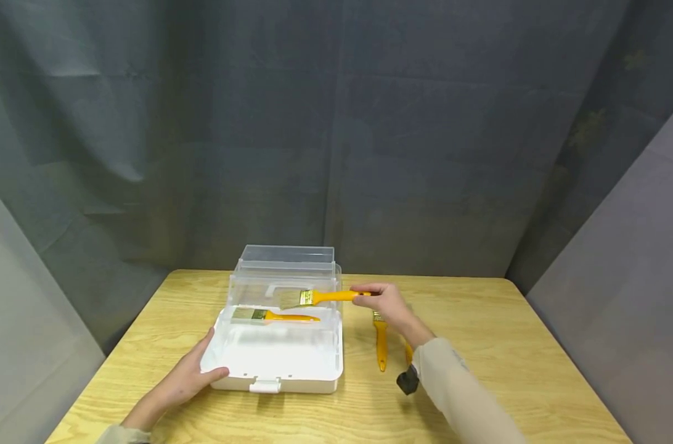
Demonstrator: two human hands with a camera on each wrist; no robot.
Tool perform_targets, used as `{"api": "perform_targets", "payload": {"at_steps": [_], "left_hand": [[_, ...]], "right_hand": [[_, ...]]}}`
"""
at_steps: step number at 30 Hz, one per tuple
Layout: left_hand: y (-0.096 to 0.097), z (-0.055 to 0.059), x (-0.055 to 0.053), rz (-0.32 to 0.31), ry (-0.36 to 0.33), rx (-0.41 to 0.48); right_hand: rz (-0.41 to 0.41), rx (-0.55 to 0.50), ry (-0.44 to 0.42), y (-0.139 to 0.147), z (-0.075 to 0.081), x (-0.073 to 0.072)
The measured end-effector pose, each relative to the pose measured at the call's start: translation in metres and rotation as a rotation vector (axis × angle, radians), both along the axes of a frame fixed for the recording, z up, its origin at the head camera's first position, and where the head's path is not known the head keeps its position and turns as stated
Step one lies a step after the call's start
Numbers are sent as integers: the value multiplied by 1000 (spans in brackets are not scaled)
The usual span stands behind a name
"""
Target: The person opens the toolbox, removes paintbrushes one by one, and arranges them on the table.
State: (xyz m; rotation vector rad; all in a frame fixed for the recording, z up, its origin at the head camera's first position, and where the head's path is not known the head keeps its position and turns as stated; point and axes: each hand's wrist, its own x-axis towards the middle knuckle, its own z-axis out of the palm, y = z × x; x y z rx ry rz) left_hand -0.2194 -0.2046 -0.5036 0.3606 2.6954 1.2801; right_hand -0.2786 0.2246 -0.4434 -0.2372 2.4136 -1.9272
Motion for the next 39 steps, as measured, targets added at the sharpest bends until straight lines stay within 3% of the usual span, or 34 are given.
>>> {"api": "perform_targets", "payload": {"at_steps": [8,14,23,35,39], "left_hand": [[0,1,2,-6,-3,1],[-1,1,3,-7,6,4],[-2,0,3,-13,14,-7],[-2,-2,3,-17,15,-5],[-2,-1,3,-13,11,-14]], "right_hand": [[77,-217,-22,38,1,17],[89,-313,-40,74,-4,32],[152,-467,-3,130,-19,47],[184,-622,-55,195,-44,68],[160,-652,-70,212,-51,74]]}}
